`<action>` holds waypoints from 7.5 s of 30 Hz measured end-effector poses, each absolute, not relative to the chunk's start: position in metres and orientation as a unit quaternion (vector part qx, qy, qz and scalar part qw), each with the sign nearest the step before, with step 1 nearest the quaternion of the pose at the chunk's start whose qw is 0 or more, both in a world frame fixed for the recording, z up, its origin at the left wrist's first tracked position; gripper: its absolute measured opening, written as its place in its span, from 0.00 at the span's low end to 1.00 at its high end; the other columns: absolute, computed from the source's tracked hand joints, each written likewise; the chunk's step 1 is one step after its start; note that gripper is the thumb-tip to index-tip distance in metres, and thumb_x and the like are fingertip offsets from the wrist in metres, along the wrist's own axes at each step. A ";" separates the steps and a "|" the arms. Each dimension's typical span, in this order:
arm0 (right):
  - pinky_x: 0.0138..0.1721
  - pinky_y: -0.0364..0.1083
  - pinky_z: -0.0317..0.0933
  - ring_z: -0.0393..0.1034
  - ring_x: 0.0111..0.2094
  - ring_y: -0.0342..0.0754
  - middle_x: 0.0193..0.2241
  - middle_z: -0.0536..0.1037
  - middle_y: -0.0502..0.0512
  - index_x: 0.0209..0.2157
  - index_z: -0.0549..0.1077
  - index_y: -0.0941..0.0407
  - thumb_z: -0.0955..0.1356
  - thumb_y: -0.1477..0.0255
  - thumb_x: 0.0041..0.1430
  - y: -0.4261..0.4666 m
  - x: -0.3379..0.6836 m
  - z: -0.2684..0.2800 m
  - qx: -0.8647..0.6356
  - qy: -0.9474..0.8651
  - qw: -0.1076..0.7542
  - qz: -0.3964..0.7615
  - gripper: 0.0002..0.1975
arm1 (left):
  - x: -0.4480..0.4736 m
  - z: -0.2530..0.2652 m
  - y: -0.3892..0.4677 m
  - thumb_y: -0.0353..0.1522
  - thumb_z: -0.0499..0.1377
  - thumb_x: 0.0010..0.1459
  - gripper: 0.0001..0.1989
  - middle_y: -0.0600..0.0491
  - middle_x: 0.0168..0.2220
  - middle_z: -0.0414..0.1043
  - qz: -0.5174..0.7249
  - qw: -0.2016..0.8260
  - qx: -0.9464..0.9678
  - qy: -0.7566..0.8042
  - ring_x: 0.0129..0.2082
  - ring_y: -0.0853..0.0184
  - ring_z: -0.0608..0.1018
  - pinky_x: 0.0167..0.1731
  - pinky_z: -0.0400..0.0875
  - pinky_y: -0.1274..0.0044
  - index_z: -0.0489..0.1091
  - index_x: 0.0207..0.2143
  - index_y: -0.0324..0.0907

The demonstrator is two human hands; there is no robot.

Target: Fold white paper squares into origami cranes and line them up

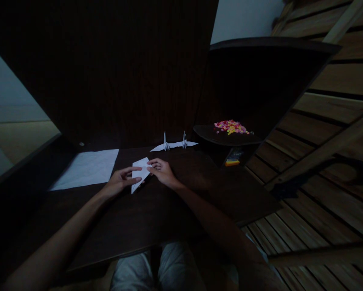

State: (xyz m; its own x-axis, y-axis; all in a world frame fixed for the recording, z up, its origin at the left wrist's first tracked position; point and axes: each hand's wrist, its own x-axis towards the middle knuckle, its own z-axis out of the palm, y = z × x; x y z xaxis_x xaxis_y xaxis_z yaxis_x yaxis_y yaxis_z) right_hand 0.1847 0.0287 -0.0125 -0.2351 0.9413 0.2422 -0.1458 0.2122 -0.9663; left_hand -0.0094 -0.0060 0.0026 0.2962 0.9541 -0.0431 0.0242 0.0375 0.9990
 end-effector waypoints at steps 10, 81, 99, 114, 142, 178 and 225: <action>0.29 0.44 0.64 0.69 0.24 0.43 0.22 0.72 0.48 0.30 0.73 0.56 0.73 0.64 0.45 0.028 0.184 -0.013 -0.339 -0.597 0.524 0.504 0.12 | -0.008 0.008 -0.009 0.34 0.69 0.45 0.24 0.46 0.40 0.77 0.382 0.585 0.584 0.412 0.35 0.59 0.81 0.35 0.74 0.72 0.70 0.45 0.40; 0.27 0.42 0.66 0.74 0.28 0.45 0.30 0.80 0.52 0.37 0.75 0.57 0.75 0.66 0.43 0.025 0.185 -0.016 -0.299 -0.590 0.458 0.593 0.18 | -0.009 0.007 -0.005 0.42 0.69 0.43 0.25 0.48 0.32 0.79 0.460 0.507 0.562 0.464 0.29 0.62 0.77 0.28 0.71 0.74 0.77 0.42 0.37; 0.29 0.43 0.65 0.72 0.32 0.47 0.29 0.80 0.55 0.26 0.80 0.55 0.69 0.70 0.46 0.020 0.186 -0.007 -0.282 -0.529 0.467 0.650 0.07 | -0.006 0.009 -0.006 0.31 0.65 0.39 0.12 0.47 0.26 0.79 0.500 0.597 0.468 0.418 0.25 0.61 0.78 0.27 0.74 0.70 0.79 0.30 0.35; 0.37 0.46 0.68 0.75 0.33 0.46 0.32 0.79 0.53 0.34 0.76 0.57 0.78 0.69 0.35 0.021 0.183 -0.012 -0.309 -0.575 0.484 0.583 0.20 | -0.007 0.008 -0.008 0.37 0.71 0.41 0.29 0.52 0.30 0.78 0.443 0.543 0.552 0.451 0.29 0.65 0.78 0.31 0.73 0.74 0.72 0.47 0.39; 0.26 0.40 0.60 0.69 0.28 0.43 0.28 0.76 0.50 0.35 0.75 0.56 0.70 0.64 0.52 0.024 0.182 -0.017 -0.307 -0.608 0.483 0.550 0.11 | -0.004 0.009 -0.011 0.35 0.71 0.39 0.31 0.56 0.28 0.74 0.424 0.516 0.588 0.456 0.24 0.69 0.75 0.25 0.67 0.79 0.67 0.47 0.40; 0.19 0.40 0.64 0.69 0.21 0.42 0.23 0.73 0.45 0.37 0.68 0.54 0.73 0.63 0.48 0.022 0.179 -0.015 -0.283 -0.578 0.524 0.557 0.17 | -0.004 0.007 -0.006 0.44 0.65 0.47 0.27 0.55 0.26 0.76 0.509 0.480 0.556 0.448 0.26 0.64 0.77 0.28 0.69 0.76 0.66 0.47 0.41; 0.23 0.42 0.64 0.70 0.26 0.45 0.26 0.78 0.52 0.29 0.78 0.56 0.73 0.62 0.46 0.018 0.184 -0.006 -0.330 -0.582 0.527 0.525 0.12 | -0.006 0.013 -0.010 0.36 0.65 0.42 0.16 0.46 0.35 0.80 0.522 0.471 0.527 0.477 0.36 0.59 0.78 0.36 0.71 0.72 0.80 0.35 0.39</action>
